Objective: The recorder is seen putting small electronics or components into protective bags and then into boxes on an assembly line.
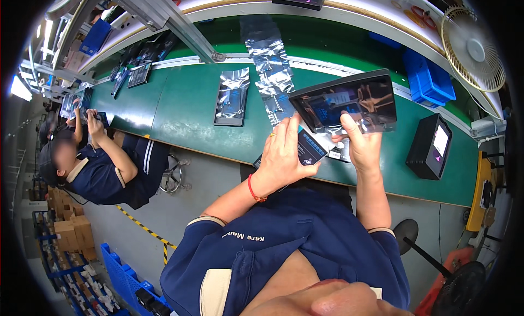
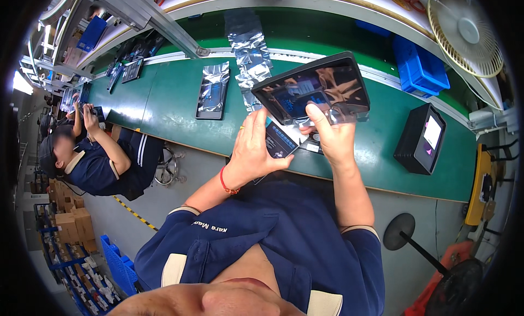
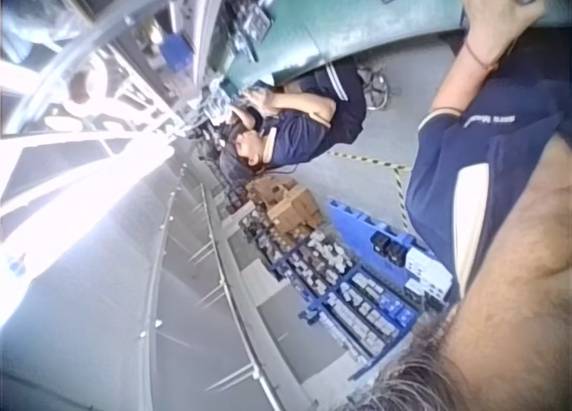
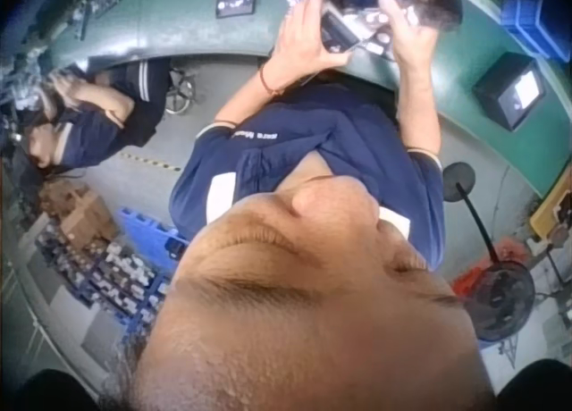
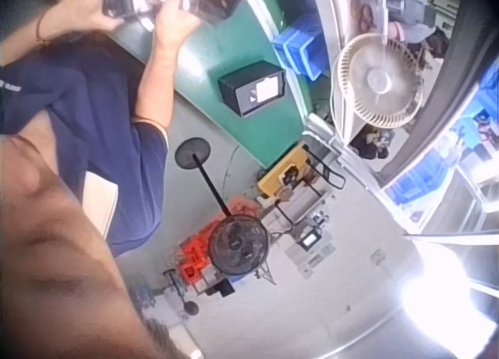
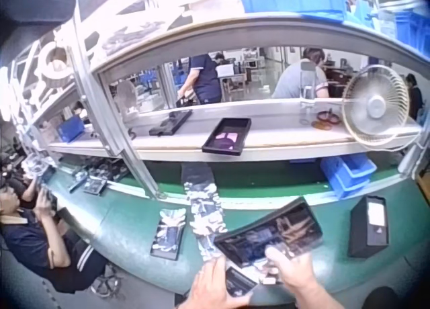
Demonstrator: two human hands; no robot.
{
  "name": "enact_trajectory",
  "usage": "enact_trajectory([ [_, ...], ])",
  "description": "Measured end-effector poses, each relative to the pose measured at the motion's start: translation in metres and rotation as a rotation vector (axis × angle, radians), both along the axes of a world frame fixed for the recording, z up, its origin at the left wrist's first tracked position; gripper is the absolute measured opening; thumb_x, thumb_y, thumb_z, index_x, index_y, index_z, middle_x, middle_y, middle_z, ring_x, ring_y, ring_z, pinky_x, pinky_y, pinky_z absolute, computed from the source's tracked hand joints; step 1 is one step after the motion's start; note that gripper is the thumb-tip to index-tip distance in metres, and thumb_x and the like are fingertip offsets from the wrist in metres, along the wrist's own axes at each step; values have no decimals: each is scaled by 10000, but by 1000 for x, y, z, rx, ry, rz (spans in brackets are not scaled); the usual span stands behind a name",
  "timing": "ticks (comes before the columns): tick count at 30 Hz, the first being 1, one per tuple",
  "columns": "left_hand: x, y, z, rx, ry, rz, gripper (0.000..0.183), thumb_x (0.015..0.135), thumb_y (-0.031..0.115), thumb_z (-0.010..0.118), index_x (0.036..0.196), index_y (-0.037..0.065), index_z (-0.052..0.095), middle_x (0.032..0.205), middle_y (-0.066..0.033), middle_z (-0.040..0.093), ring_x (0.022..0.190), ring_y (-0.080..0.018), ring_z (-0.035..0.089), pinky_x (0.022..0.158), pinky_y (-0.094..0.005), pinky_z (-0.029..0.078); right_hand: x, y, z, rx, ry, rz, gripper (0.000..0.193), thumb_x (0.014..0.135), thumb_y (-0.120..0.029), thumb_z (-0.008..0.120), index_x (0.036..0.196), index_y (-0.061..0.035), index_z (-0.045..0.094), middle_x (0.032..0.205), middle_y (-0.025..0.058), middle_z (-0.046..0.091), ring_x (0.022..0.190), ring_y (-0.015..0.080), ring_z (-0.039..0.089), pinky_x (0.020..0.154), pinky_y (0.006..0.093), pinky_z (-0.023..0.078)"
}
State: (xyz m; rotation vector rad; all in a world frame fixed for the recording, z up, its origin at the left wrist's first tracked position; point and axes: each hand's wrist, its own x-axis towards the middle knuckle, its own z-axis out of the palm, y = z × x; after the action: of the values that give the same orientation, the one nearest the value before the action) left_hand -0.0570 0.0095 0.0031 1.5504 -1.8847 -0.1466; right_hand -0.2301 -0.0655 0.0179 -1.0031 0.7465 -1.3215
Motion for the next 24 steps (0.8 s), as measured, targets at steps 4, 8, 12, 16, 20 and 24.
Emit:
enact_trajectory([
  [4, 7, -1, -7, -47, -41, 42, 1080, 518, 291, 870, 1374, -100, 340, 1228, -251, 485, 1061, -394, 545, 871, -454, 483, -8, 1, -8, -83, 165, 81, 298, 880, -56, 712, 1136, 48, 600, 922, 130, 682, 712, 159, 674, 550, 260, 587],
  [8, 10, -5, -12, -49, -124, 54, 1071, 514, 299, 874, 1358, -107, 355, 1233, -257, 488, 1072, -389, 539, 868, -450, 480, 3, 12, -4, -257, 218, -45, 232, 866, -6, 706, 1059, 68, 602, 894, 127, 663, 638, 168, 657, 511, 261, 576],
  [12, 10, -5, -11, -113, -68, 61, 1082, 513, 301, 876, 1373, -100, 357, 1233, -256, 495, 1078, -385, 538, 886, -440, 470, -8, 9, 0, -38, 285, 0, 194, 869, -49, 720, 1014, 35, 623, 792, 73, 659, 576, 116, 632, 484, 230, 546],
  [16, 16, -7, -9, -147, -47, 30, 1136, 513, 295, 876, 1432, -80, 323, 1241, -252, 502, 1088, -378, 541, 923, -435, 446, -13, 3, 4, 40, 242, 54, 262, 868, -44, 713, 1077, 44, 582, 784, 81, 653, 524, 110, 613, 434, 224, 519],
  [20, 17, -8, -12, -174, -52, -34, 1149, 499, 319, 881, 1428, -83, 336, 1221, -241, 516, 1065, -369, 551, 915, -432, 449, -16, 4, 10, 111, 332, 125, 304, 861, -46, 720, 1106, 44, 564, 790, 84, 648, 505, 113, 604, 418, 225, 509],
  [24, 18, -10, -10, -206, -71, -65, 1141, 503, 324, 868, 1430, -85, 343, 1189, -225, 535, 1020, -355, 564, 882, -425, 461, -11, 3, 9, 162, 272, 158, 264, 850, -81, 732, 1051, 31, 603, 787, 72, 652, 480, 96, 571, 378, 218, 462],
])
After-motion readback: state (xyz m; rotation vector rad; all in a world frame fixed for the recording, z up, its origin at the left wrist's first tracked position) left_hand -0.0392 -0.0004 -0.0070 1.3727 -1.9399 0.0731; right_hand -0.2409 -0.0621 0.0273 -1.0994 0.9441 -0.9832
